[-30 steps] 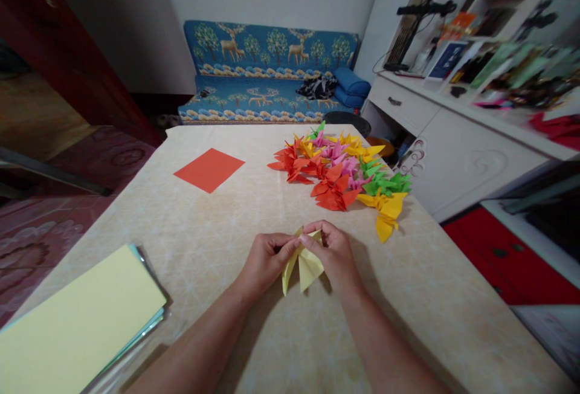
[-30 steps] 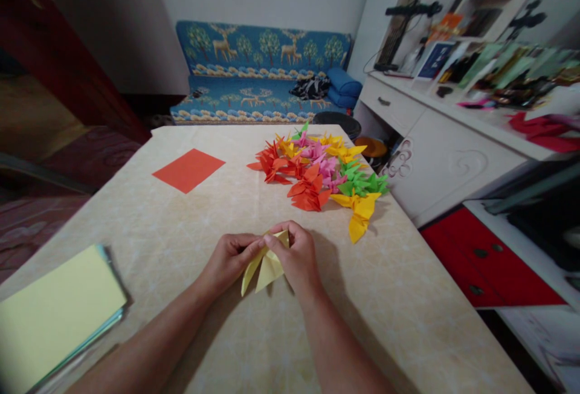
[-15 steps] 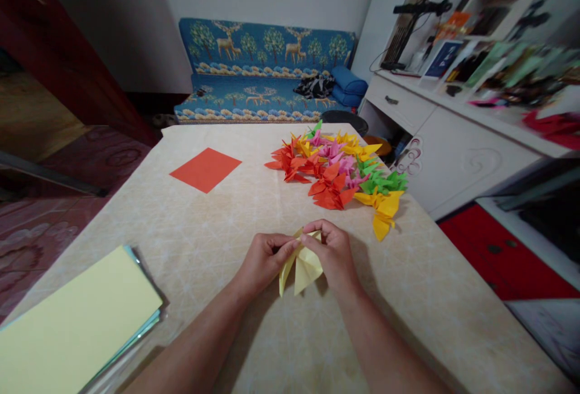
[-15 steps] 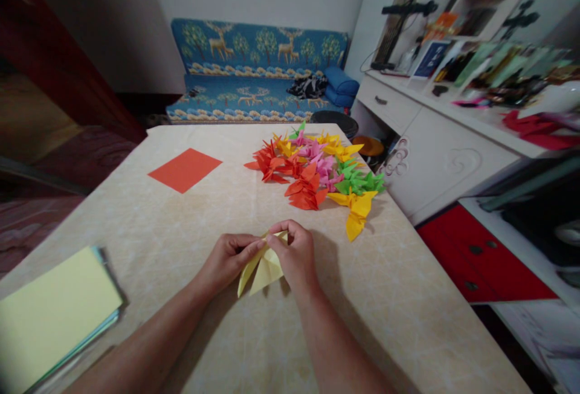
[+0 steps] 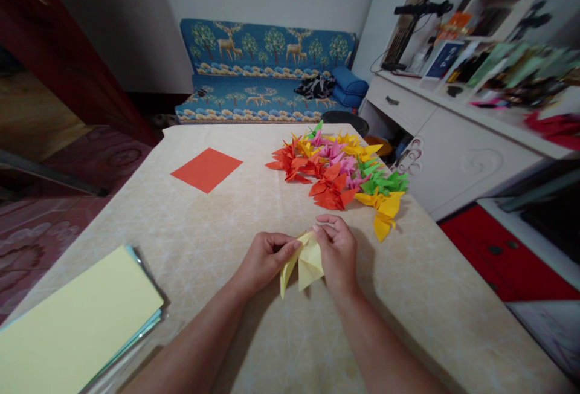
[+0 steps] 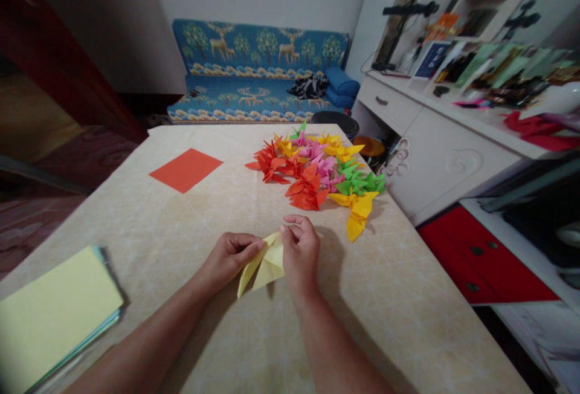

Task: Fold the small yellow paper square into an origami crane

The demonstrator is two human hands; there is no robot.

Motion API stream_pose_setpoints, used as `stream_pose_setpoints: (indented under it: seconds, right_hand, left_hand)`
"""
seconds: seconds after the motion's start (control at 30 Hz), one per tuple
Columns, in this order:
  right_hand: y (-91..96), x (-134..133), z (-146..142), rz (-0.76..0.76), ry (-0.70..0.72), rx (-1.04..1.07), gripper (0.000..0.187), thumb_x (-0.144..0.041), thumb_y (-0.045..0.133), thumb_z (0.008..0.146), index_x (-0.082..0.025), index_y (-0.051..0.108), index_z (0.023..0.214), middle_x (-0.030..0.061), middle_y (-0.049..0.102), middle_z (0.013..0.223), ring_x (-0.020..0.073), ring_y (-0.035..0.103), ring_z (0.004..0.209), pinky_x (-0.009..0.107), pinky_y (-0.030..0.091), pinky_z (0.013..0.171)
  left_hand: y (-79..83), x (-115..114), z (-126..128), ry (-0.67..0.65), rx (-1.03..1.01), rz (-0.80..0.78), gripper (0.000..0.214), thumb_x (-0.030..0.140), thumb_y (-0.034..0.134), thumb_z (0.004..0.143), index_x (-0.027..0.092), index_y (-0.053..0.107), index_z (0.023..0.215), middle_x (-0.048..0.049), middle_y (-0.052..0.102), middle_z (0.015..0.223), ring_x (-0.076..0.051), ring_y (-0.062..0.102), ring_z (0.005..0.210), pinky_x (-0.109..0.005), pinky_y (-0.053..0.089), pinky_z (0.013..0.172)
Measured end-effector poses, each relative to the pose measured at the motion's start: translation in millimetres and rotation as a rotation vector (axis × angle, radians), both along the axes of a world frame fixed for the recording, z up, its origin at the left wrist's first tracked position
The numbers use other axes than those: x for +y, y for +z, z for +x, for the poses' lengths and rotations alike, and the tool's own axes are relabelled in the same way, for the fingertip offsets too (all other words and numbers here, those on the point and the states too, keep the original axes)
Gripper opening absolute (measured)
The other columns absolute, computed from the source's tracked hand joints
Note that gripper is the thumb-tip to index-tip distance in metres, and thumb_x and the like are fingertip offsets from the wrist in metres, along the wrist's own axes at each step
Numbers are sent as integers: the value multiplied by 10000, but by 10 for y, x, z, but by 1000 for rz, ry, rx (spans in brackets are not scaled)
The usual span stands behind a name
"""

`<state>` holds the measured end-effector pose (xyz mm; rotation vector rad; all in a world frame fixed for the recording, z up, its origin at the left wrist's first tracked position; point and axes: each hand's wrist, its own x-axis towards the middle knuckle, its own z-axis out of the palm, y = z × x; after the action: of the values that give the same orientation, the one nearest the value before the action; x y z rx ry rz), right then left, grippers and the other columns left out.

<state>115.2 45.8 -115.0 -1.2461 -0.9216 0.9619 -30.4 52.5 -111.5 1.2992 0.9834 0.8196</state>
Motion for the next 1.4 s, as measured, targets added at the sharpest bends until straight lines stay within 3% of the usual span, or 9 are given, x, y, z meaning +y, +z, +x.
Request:
stream_pose_setpoints:
  seconds: [0.17,0.27,0.37,0.73,0.9,1.1,1.23,1.4]
  right_hand:
    - [24,5,-12,10,82,1,321,-298,653,736,-199,499,999,-28,612,671,134,577,576,216,430,516]
    - [43,6,-7,-4,159,-27,486,-263,722,661,-203,471,1073,-31,607,731,129,580,612,217,446,552]
    - [60,2,-2,-25,188,-73,536,-230,729,635,-207,468,1103,-26,613,755,136,589,631,221,455,561]
    - [63,-9,23,-46,220,-156,481,-216,695,657,-210,503,1098,-13,646,735,141,594,610,224,446,549]
    - [60,-25,17,-49,174,-162,458,-226,699,660,-218,518,1081,-10,660,744,146,604,601,224,445,532]
    - [14,-15,27,-64,105,-72,330,-251,632,729,-198,524,1037,7,677,684,160,616,556,239,449,514]
    - [-26,14,11,-22,59,-27,327,-321,591,781,-178,508,1063,39,671,738,167,618,598,261,475,549]
    - [33,-1,-59,115,-104,-105,326,-324,625,767,-181,516,1038,78,590,1012,153,586,806,262,479,689]
  left_hand:
    - [-41,23,7,62,-18,-4,287,368,619,777,108,738,758,-47,652,622,-91,475,507,-185,345,472]
    - [-53,21,11,47,-3,19,301,377,608,785,106,738,781,-52,658,645,-103,497,534,-193,363,495]
    - [-36,12,14,15,21,51,313,381,599,790,97,728,759,-42,637,622,-97,482,526,-188,351,489]
    - [-28,9,7,-43,96,86,354,393,560,811,78,705,742,-26,578,589,-90,437,512,-198,311,475]
    - [-27,13,11,-29,77,63,333,383,578,799,81,717,781,-35,600,608,-93,446,517,-197,314,475]
    - [31,2,8,1,39,9,286,365,620,760,104,712,689,-8,573,528,-72,406,449,-185,273,429]
    - [-5,12,15,91,-18,-18,277,375,651,733,114,741,751,-37,650,599,-104,486,480,-197,322,441]
    - [-50,69,15,403,-144,35,292,349,669,728,140,738,921,-61,726,815,-163,607,651,-233,434,577]
